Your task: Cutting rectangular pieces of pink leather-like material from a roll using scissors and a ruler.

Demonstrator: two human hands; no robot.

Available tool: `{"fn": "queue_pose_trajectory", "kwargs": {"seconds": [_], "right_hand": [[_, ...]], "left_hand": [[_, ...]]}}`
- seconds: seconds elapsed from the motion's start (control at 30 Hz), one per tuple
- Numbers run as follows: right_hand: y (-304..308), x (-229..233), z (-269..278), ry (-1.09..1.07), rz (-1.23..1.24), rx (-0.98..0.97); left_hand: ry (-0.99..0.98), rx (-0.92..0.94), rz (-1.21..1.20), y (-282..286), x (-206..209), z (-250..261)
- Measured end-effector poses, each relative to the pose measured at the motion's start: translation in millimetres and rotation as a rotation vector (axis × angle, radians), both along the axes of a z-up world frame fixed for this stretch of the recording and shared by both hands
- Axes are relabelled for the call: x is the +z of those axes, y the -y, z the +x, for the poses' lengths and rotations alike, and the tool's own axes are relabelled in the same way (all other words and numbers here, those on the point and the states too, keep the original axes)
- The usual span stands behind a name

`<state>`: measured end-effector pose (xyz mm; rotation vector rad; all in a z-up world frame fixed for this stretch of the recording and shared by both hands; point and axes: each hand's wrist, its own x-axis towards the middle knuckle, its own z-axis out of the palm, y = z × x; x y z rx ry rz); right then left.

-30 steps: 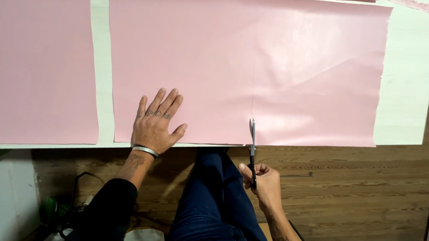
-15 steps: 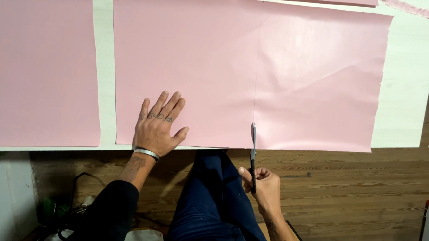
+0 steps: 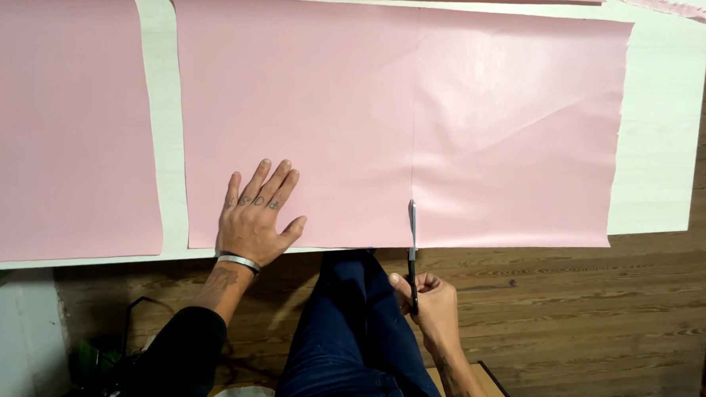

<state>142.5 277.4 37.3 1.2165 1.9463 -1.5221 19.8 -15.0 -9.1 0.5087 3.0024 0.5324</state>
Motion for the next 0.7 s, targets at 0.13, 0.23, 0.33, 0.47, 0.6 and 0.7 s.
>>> {"fn": "queue_pose_trajectory", "kwargs": {"seconds": [0.13,0.23,0.33,0.47,0.6,0.7], "right_hand": [[2.1,1.9,-1.0,-0.036,0.004,-0.014],[3.7,4.3,-2.9,-0.034,0.022,0.023],[3.7,4.4,-5.1,-0.030,0.017,-0.006],[3.8,9.1,-11.6,-0.001,-0.006,0.003],[1.5,2.6,-12.3,-0.047,-0.027,-0.002],[2.6,2.0,-11.6,-0.048,-0.015,-0.003]], "left_hand": [[0.017,-0.001,0.001,-0.1,1.2,-0.7],[0.020,-0.001,-0.021,0.7,2.1,-0.5],[0.018,-0.004,0.001,-0.2,0.9,-2.0],[0.031,-0.003,-0.013,0.1,2.1,-0.5],[0.026,0.000,-0.019,-0.2,1.5,-0.7],[0.048,0.000,-0.024,0.3,3.1,-0.9]]}}
